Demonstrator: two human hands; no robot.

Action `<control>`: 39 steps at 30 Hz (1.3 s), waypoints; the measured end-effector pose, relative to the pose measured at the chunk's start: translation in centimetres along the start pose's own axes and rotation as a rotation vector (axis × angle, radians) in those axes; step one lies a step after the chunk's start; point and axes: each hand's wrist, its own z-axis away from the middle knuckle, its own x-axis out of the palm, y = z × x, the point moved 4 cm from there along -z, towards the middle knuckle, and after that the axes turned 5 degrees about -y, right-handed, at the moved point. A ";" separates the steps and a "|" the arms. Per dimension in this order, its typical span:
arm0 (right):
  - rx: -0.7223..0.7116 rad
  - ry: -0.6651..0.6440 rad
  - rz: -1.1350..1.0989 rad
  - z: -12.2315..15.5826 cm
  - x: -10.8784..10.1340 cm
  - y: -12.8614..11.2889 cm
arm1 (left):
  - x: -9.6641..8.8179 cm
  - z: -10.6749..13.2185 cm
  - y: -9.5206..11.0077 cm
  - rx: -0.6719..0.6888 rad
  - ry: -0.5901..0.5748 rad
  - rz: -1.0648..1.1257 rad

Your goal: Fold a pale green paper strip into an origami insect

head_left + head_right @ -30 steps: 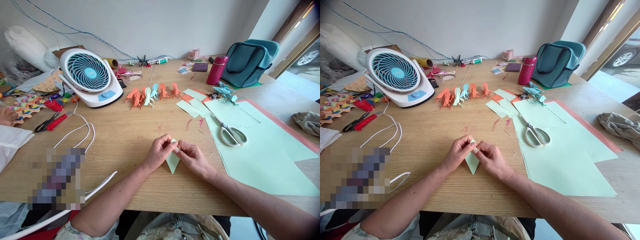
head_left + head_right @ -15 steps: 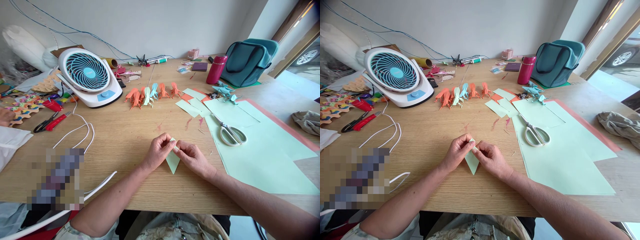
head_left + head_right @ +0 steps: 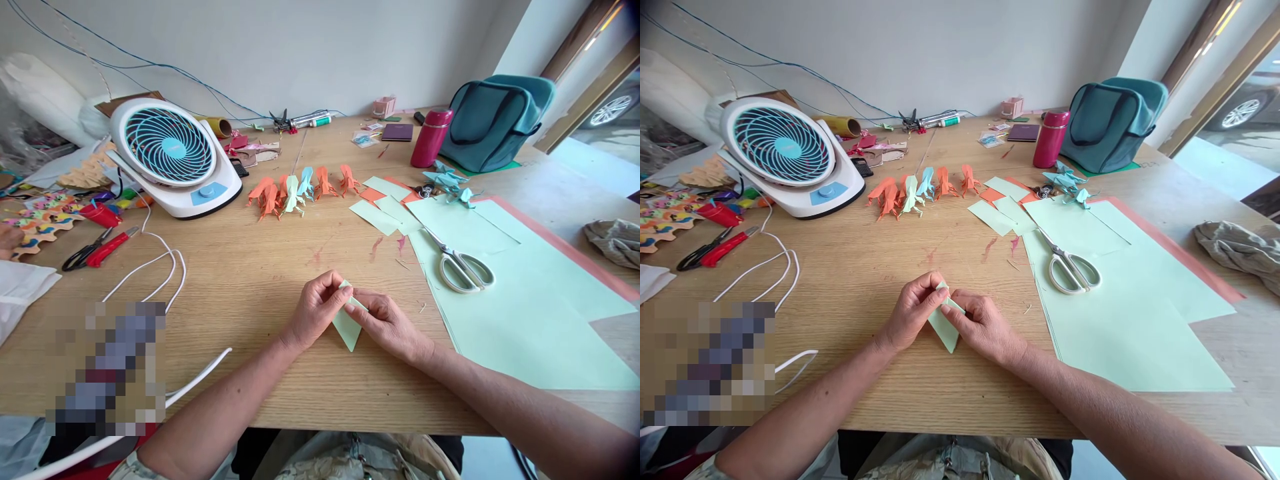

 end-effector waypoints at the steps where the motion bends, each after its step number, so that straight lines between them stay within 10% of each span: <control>1: 0.001 -0.002 -0.004 0.0 0.0 0.0 | 0.0 0.0 -0.1 0.001 -0.002 0.002; 13: 0.080 -0.073 -0.149 0.3 -0.3 -0.1 | -0.4 -0.1 -0.3 -0.014 0.014 0.110; 20: 0.135 -0.262 -0.712 -0.3 1.0 0.9 | -0.5 -0.2 -0.9 -0.086 -0.065 0.379; 39: 0.188 -0.035 -0.646 -0.5 0.4 1.9 | -1.2 -0.3 -1.2 -0.069 0.014 0.207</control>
